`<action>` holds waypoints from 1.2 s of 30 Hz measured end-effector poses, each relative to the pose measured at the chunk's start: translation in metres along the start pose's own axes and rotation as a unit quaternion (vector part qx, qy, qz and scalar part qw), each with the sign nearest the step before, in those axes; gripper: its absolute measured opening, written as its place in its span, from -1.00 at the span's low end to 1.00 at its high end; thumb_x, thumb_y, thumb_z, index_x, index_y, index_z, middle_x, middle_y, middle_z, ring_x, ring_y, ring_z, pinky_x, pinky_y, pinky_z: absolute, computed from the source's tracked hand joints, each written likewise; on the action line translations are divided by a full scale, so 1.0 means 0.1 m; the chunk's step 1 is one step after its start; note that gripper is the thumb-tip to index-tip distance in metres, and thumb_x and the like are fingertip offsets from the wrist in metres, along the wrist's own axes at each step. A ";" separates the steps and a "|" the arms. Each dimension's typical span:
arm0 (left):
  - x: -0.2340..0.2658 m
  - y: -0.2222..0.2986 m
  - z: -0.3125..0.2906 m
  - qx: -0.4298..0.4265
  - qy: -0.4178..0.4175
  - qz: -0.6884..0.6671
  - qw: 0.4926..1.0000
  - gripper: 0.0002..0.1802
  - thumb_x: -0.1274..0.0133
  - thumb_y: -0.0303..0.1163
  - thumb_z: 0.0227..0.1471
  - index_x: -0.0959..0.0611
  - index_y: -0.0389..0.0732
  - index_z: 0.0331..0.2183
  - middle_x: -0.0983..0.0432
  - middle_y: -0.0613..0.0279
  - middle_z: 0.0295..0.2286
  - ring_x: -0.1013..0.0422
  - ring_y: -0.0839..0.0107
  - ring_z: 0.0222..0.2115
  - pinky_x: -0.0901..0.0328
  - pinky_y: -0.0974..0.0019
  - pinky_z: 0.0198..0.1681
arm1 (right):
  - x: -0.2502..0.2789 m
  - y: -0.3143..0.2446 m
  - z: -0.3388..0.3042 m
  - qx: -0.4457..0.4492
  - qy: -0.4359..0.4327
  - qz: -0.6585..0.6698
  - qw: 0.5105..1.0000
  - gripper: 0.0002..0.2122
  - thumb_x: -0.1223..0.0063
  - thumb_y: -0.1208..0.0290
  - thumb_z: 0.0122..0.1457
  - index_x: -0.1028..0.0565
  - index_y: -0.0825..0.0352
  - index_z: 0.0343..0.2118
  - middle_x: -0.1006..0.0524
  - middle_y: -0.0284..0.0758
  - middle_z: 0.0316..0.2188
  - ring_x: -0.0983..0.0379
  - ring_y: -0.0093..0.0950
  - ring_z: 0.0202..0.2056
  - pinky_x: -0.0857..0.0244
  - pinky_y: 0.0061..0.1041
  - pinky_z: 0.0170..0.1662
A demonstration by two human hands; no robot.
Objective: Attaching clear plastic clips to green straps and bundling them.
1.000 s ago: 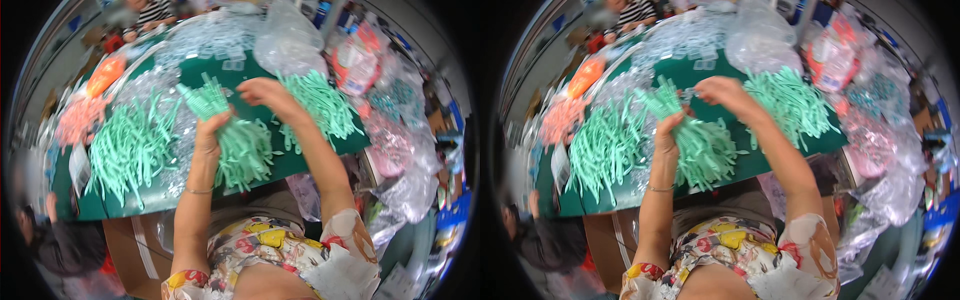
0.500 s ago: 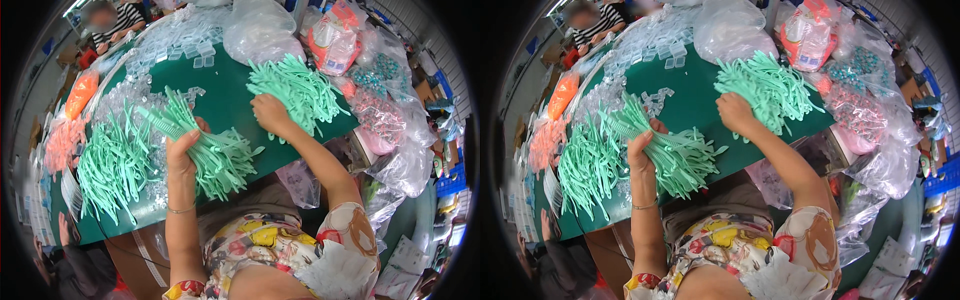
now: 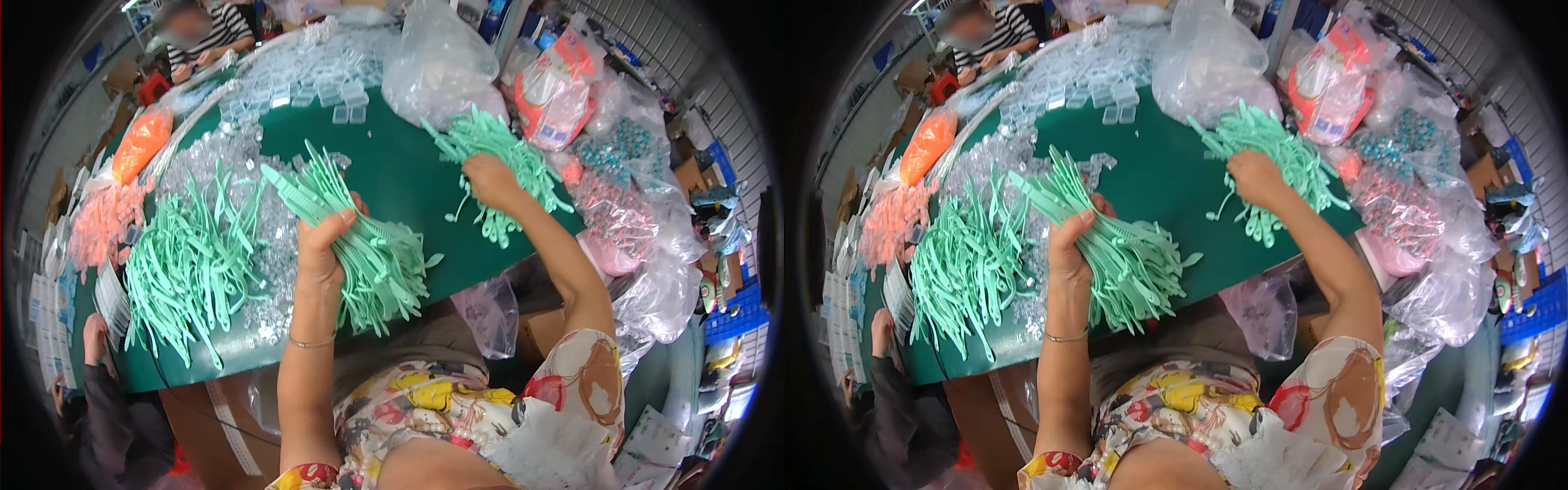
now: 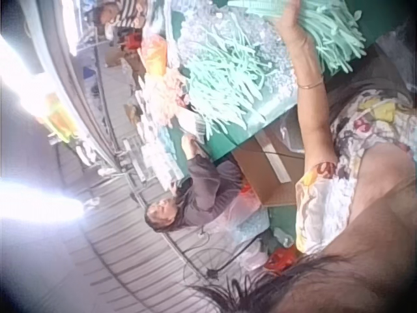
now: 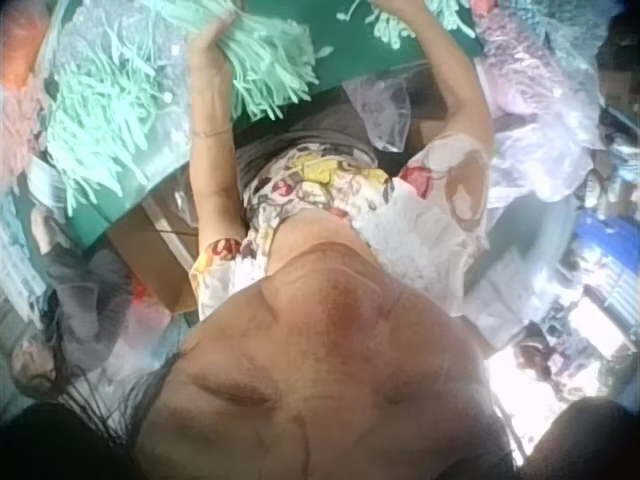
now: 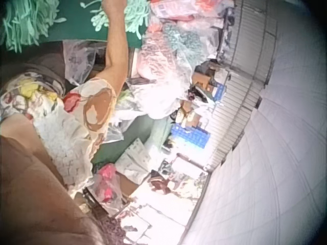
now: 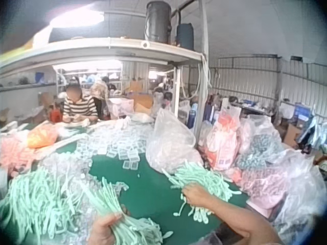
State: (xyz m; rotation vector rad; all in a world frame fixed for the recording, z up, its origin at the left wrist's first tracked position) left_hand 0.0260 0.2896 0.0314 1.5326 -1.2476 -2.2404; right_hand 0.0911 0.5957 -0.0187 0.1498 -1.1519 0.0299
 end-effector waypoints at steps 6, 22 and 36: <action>0.07 -0.07 0.00 0.007 0.016 -0.029 0.999 -0.46 -0.09 -0.54 -0.33 -0.39 -0.28 -0.16 -0.43 0.13 -0.46 -0.38 0.33 -0.44 -0.33 0.32 -0.37 | 0.11 -0.40 -0.09 -0.025 -0.073 0.050 0.996 -0.71 -0.03 0.36 -0.11 -0.47 0.31 -0.26 -0.47 -0.29 -0.24 -0.33 -0.32 -0.10 -0.11 -0.24 0.02; 0.03 -0.08 -0.01 0.034 0.005 -0.021 0.999 -0.45 -0.12 -0.51 -0.28 -0.36 -0.27 -0.14 -0.41 0.14 -0.44 -0.36 0.29 -0.42 -0.34 0.25 -0.33 | 0.17 -0.01 -0.23 -0.016 -0.165 0.055 0.985 -0.45 -0.04 0.31 -0.24 -0.35 0.27 -0.04 -0.37 -0.26 -0.04 -0.21 -0.33 0.04 0.11 -0.18 0.18; -0.19 -0.07 0.04 0.014 0.003 0.076 0.997 -0.67 -0.13 -0.56 -0.24 -0.53 -0.31 -0.29 -0.48 0.27 -0.41 -0.41 0.49 -0.44 -0.32 0.43 -0.33 | 0.82 -1.44 0.83 0.010 -0.072 0.769 0.635 -0.13 -0.29 0.11 -0.15 -0.05 0.37 0.17 -0.22 -0.23 0.07 -0.17 -0.41 0.09 -0.03 -0.43 0.12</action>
Point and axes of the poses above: each hand's wrist, its own z-axis towards the middle knuckle, its own x-axis out of the back of the hand, y = z × x, the point moved 4 cm from there along z, towards the middle knuckle
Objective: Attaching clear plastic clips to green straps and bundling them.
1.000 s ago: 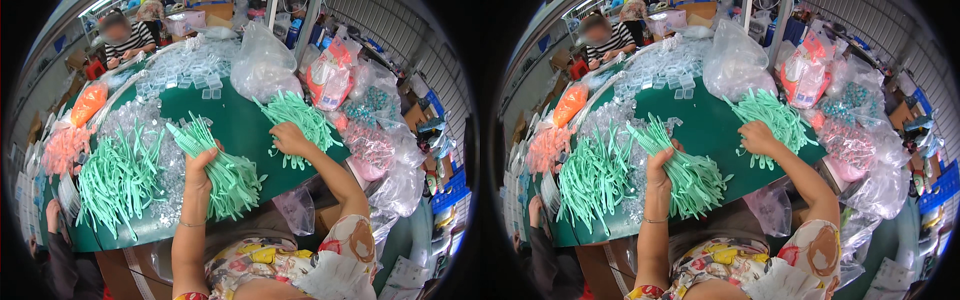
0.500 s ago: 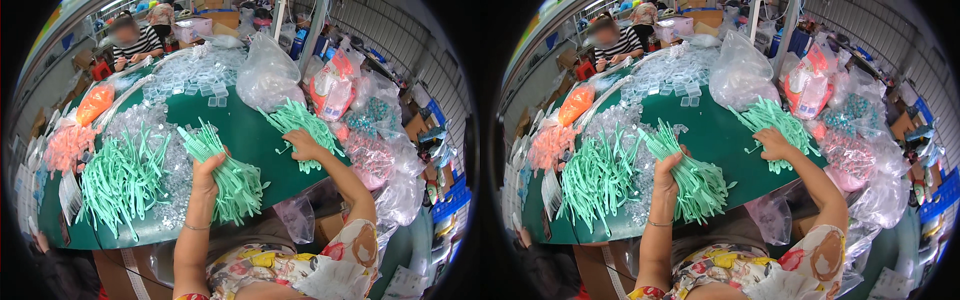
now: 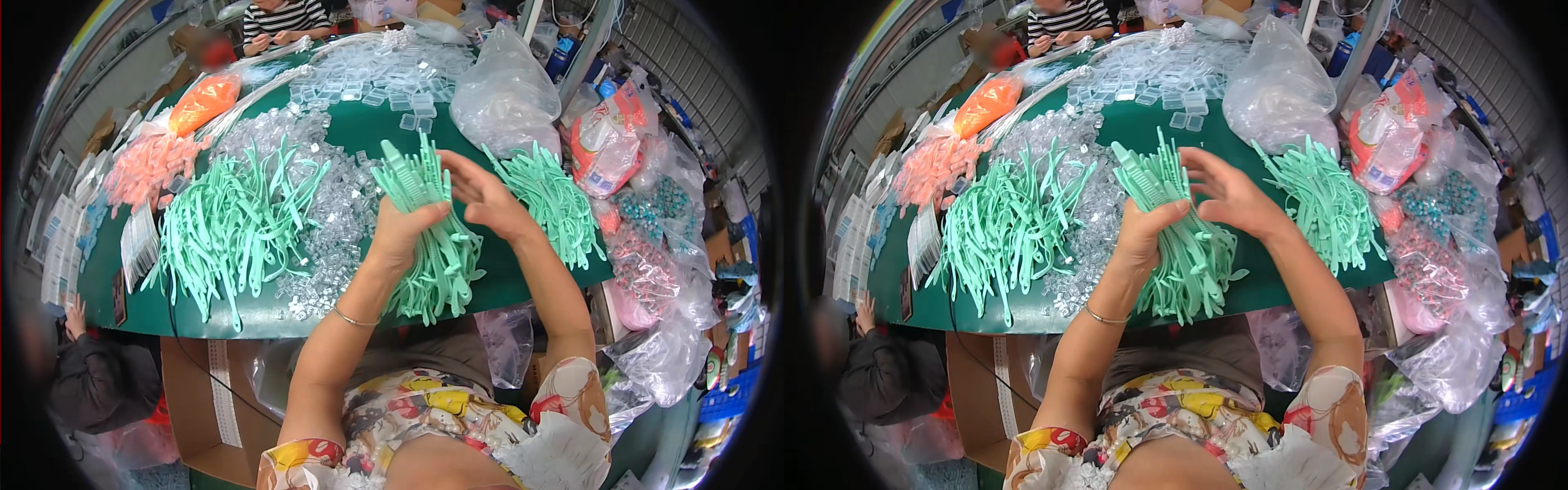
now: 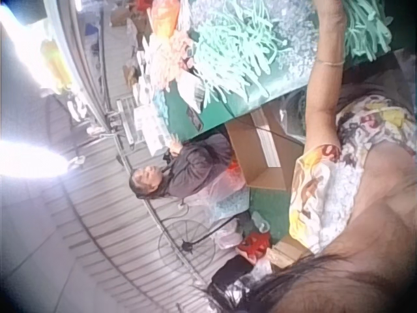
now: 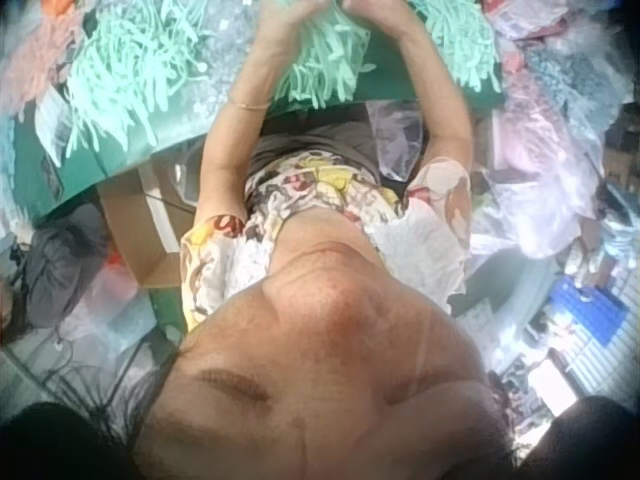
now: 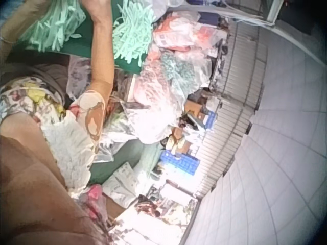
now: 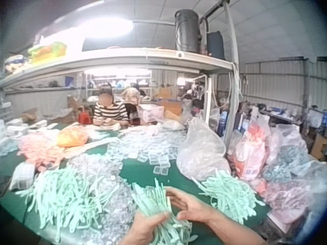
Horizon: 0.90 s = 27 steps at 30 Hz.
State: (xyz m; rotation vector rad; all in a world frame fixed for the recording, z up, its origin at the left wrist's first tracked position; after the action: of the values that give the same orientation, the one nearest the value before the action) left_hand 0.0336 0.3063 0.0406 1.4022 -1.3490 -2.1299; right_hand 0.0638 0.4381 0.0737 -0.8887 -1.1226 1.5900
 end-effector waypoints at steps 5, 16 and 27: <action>-0.05 0.02 -0.01 -0.075 0.018 0.074 0.994 -0.65 -0.12 -0.58 -0.22 -0.53 -0.29 -0.25 -0.49 0.27 -0.38 -0.42 0.50 -0.38 -0.32 0.42 -0.28 | -0.23 0.31 0.10 -0.050 -0.004 -0.001 0.999 -0.05 -0.39 0.04 -0.31 -0.11 0.38 0.13 -0.33 -0.31 -0.03 -0.27 -0.48 -0.02 -0.13 -0.48 0.06; 0.00 0.22 0.00 -0.338 0.027 0.646 0.684 -0.12 -0.12 0.22 -0.28 -0.33 -0.03 0.05 0.03 -0.02 0.09 0.06 -0.17 0.07 0.11 -0.20 0.05 | -0.31 0.18 -0.02 -0.006 0.030 0.029 0.999 -0.12 -0.38 0.47 -0.34 -0.11 0.35 0.13 -0.23 -0.26 0.10 -0.17 -0.41 0.10 -0.10 -0.42 0.12; 0.00 0.32 0.14 -0.102 -0.191 0.642 0.736 -0.27 0.00 0.20 -0.14 -0.44 -0.10 -0.02 -0.26 -0.11 -0.02 0.02 -0.03 0.09 0.11 0.01 0.16 | -0.22 0.44 -0.10 0.005 0.074 0.020 0.997 -0.21 -0.30 0.66 -0.32 -0.20 0.29 0.09 -0.33 -0.33 -0.03 -0.28 -0.48 -0.01 -0.23 -0.44 0.00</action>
State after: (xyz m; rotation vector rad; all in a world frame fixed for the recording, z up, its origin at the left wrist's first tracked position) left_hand 0.0135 0.2967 0.0678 -0.2296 -1.4360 -1.4267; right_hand 0.0666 0.4140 0.0292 -1.0093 -0.9973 1.5349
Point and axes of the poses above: each hand's wrist, its own z-axis towards the middle knuckle, its own x-axis out of the back of the hand, y = z × x, the point moved 4 cm from there along z, towards the middle knuckle
